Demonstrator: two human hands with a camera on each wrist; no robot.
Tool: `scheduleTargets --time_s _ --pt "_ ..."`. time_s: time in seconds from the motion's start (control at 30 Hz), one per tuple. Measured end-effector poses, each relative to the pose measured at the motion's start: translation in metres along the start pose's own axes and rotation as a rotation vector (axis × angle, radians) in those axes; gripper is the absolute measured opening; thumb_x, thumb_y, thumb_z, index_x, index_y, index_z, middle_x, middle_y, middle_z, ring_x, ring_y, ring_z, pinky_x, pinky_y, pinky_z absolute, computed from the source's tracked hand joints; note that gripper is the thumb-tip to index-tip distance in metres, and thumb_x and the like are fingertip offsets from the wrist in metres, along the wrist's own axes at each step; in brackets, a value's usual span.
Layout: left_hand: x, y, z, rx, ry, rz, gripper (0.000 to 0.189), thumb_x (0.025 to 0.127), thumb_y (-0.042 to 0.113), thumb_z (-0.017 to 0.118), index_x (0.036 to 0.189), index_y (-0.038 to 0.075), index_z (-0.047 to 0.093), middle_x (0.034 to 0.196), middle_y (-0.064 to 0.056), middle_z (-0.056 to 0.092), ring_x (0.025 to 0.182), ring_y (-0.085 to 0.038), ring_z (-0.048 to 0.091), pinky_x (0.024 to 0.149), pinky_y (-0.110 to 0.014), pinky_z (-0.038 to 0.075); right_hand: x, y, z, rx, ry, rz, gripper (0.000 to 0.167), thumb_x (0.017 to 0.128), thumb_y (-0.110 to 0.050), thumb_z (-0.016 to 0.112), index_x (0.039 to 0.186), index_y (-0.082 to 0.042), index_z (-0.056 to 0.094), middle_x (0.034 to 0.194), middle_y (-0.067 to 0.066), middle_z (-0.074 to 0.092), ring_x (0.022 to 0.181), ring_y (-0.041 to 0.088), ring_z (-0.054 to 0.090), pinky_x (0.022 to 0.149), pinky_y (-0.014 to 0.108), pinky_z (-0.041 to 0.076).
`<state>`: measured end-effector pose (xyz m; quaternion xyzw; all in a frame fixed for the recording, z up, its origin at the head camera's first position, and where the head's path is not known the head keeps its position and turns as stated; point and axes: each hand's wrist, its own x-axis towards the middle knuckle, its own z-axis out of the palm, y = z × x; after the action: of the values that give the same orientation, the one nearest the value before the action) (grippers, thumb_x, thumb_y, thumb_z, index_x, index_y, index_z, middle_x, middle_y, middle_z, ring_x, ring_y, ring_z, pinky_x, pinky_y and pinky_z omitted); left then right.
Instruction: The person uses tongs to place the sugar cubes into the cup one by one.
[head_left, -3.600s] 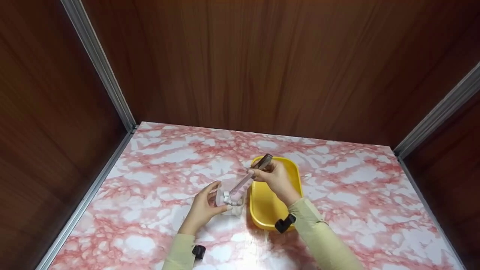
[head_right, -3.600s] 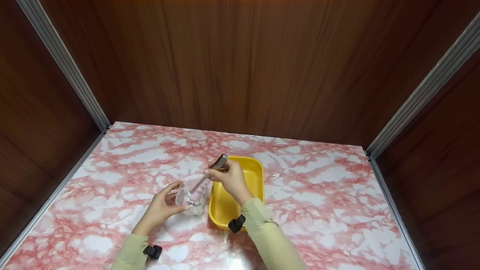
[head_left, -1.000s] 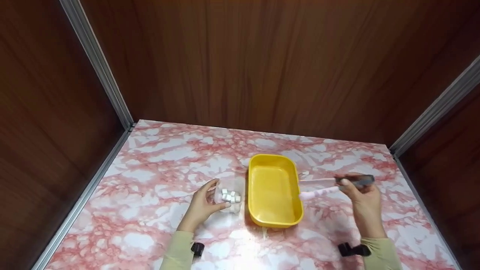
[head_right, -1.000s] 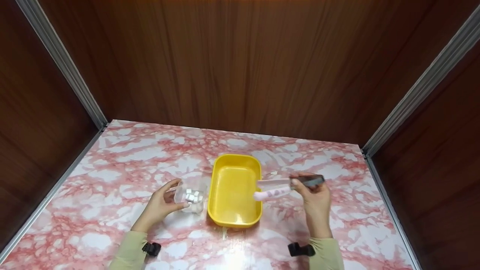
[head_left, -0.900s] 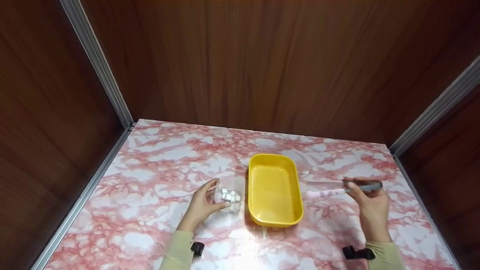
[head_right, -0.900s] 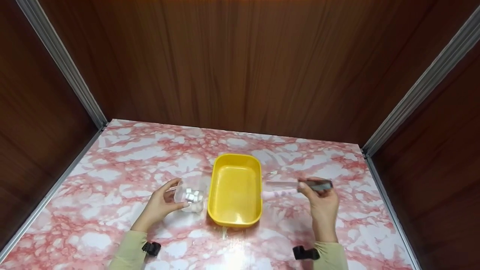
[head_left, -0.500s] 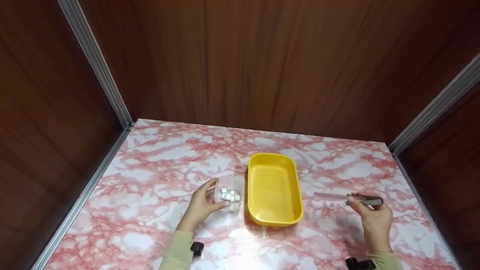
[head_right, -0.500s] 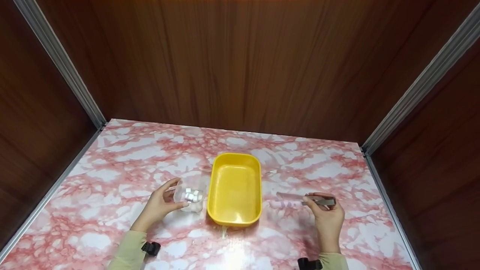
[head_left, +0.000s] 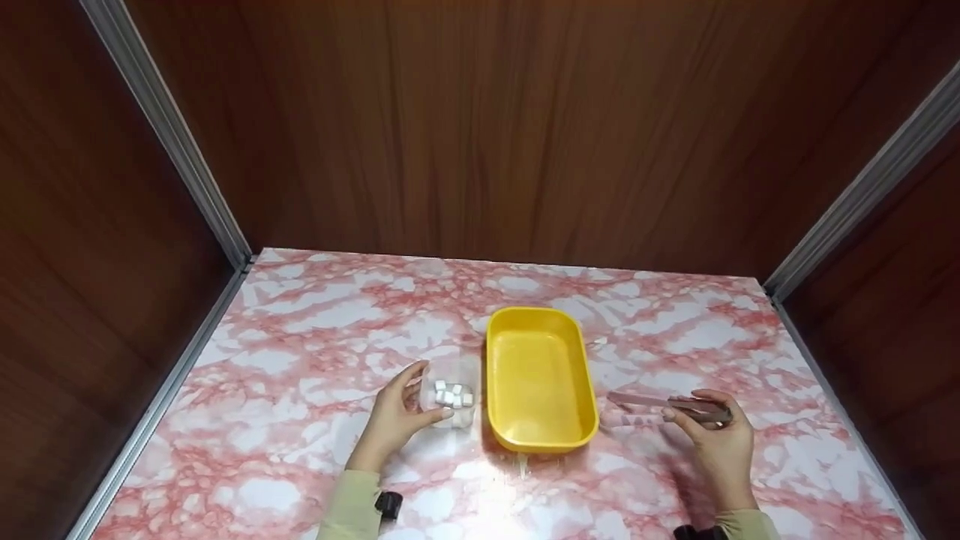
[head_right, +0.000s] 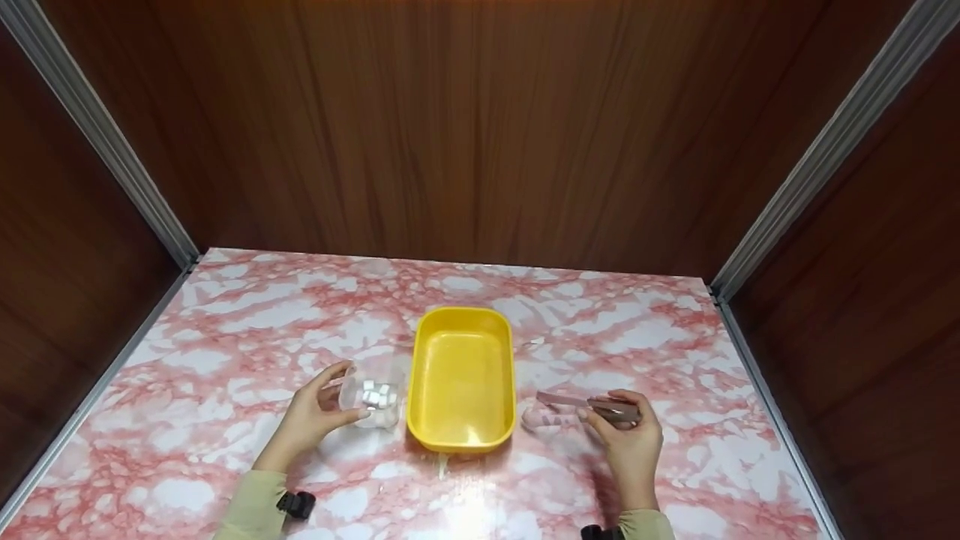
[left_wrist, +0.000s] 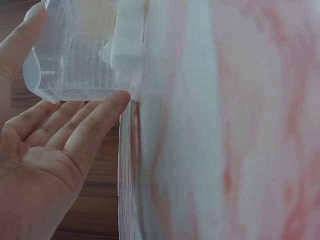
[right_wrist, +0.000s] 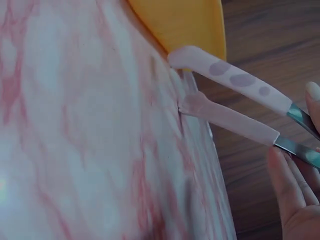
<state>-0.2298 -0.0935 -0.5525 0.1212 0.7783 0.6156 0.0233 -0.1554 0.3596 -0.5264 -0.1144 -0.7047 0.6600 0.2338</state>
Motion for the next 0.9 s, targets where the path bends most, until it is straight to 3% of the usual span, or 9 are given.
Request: scheduleTargets --time_s 0.17,0.5,0.67,0.77,0.9 --pt "-0.002 -0.001 0.000 0.004 0.003 0.000 0.089 0.071 0.030 0.086 0.146 0.013 0.040 0.145 -0.009 0.042 0.127 -0.035 0.044 0.099 -0.047 0.041 -0.002 0.004 -0.007 -0.157 -0.049 -0.018 0.057 0.072 0.001 0.082 0.123 -0.005 0.058 0.098 0.017 0.070 0.084 0.018 0.069 0.070 0.029 0.056" --pt "-0.003 -0.002 0.000 -0.005 0.009 0.001 0.089 0.071 0.028 0.086 0.146 0.012 0.040 0.145 -0.009 0.042 0.128 -0.036 0.043 0.100 -0.048 0.040 -0.002 0.002 -0.023 -0.527 -0.198 -0.158 0.038 0.070 -0.013 0.086 0.103 -0.004 0.071 0.094 0.009 0.072 0.087 0.024 0.069 0.067 0.021 0.055" --pt "-0.003 -0.001 0.001 -0.012 0.006 0.009 0.086 0.072 0.024 0.085 0.145 0.013 0.041 0.145 -0.011 0.042 0.128 -0.037 0.042 0.100 -0.048 0.040 -0.005 0.002 -0.028 -0.829 -0.288 -0.333 0.041 0.071 -0.017 0.086 0.107 -0.006 0.071 0.095 0.007 0.071 0.081 0.022 0.069 0.067 0.035 0.056" --pt "-0.003 0.001 0.002 -0.011 -0.001 0.003 0.086 0.073 0.021 0.085 0.145 0.011 0.040 0.146 -0.013 0.041 0.129 -0.038 0.041 0.100 -0.049 0.040 -0.008 0.001 -0.030 -1.013 -0.364 -0.371 0.045 0.074 -0.024 0.084 0.112 -0.006 0.069 0.098 0.008 0.068 0.083 0.027 0.066 0.070 0.048 0.053" --pt "-0.001 0.003 0.001 0.004 -0.011 0.011 0.085 0.074 0.020 0.084 0.146 0.009 0.039 0.146 -0.016 0.040 0.129 -0.039 0.041 0.099 -0.050 0.040 -0.011 0.001 -0.025 -1.158 -0.460 -0.400 0.047 0.076 -0.028 0.082 0.112 -0.003 0.067 0.097 0.011 0.065 0.081 0.031 0.065 0.069 0.050 0.051"
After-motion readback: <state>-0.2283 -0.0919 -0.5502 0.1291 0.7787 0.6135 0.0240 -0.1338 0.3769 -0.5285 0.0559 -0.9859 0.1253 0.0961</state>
